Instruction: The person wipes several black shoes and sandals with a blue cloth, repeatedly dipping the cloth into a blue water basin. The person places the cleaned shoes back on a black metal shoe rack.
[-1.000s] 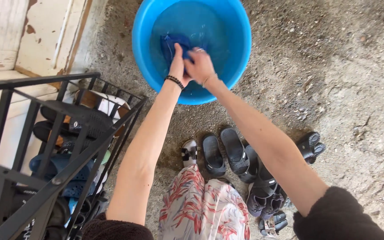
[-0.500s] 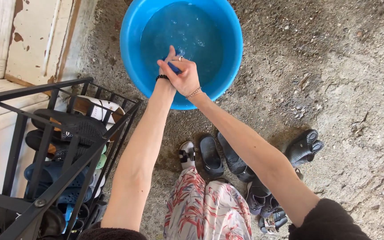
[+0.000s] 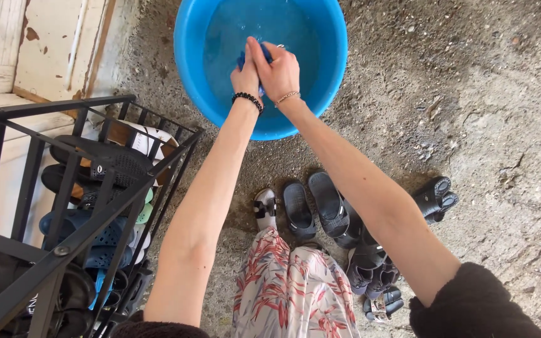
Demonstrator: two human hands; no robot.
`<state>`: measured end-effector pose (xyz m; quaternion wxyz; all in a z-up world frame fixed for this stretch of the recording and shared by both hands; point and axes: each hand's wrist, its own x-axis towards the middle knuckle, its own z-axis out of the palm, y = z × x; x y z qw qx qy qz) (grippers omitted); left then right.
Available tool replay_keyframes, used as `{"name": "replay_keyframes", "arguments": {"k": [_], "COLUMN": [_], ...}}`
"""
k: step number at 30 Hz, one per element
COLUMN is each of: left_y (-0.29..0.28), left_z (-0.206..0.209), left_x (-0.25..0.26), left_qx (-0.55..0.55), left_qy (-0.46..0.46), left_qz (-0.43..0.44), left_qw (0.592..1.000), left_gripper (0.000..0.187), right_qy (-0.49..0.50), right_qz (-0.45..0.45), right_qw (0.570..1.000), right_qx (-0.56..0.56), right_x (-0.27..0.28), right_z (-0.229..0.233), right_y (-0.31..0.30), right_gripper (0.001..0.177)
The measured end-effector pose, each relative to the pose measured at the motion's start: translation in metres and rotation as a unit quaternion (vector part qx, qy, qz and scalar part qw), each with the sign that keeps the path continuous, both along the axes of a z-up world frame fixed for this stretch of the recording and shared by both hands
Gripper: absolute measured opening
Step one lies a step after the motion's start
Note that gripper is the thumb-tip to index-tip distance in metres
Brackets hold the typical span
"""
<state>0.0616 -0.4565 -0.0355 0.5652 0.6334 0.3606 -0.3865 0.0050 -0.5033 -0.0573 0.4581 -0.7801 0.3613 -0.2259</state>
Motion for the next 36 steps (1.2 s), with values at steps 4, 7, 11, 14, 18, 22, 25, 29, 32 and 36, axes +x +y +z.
{"name": "replay_keyframes", "arguments": {"k": [4,7,11,14,18,22,25,29,32,36], "left_y": [0.020,0.036,0.044,0.044,0.041,0.049,0.040,0.039,0.027,0.022], "left_z": [-0.005,-0.033,-0.087,-0.034,-0.027,-0.118,-0.113,0.006,0.106,0.059], "left_x": [0.004,-0.004,-0.019,-0.023,-0.016,-0.012,-0.009,-0.001,0.008,0.012], "left_qx": [0.051,0.118,0.144,0.109,0.007,-0.058,-0.124,-0.179,-0.194,-0.295], "left_qy": [-0.068,-0.149,-0.205,-0.015,0.079,0.132,0.138,0.188,0.129,0.151], "left_qz": [-0.233,-0.352,-0.461,-0.409,-0.191,-0.084,-0.048,-0.141,-0.310,-0.347], "left_qw": [0.969,0.916,0.851,0.906,0.978,0.986,0.981,0.956,0.922,0.878], "left_gripper": [0.070,0.075,0.056,0.090,0.087,0.058,0.063,0.087,0.121,0.127], "right_qy": [0.172,0.307,0.365,0.380,0.336,0.218,0.138,-0.006,-0.002,-0.063], "right_qz": [0.060,0.108,0.200,0.251,0.225,0.222,0.272,0.273,0.210,0.085], "right_qw": [0.977,0.938,0.867,0.889,0.912,0.947,0.943,0.940,0.953,0.889], "right_qx": [-0.107,-0.122,-0.275,-0.047,0.074,0.075,0.130,0.206,0.217,0.445], "right_x": [-0.022,-0.036,-0.047,-0.038,-0.045,-0.058,-0.058,-0.053,-0.050,-0.039], "right_z": [-0.041,-0.081,-0.163,-0.119,-0.018,0.030,0.091,0.100,0.089,0.069], "right_y": [-0.010,-0.002,0.025,0.029,0.028,0.022,0.002,-0.034,-0.058,-0.053], "right_gripper": [0.032,0.025,0.022,0.013,0.018,0.025,0.012,0.019,0.019,0.033]}}
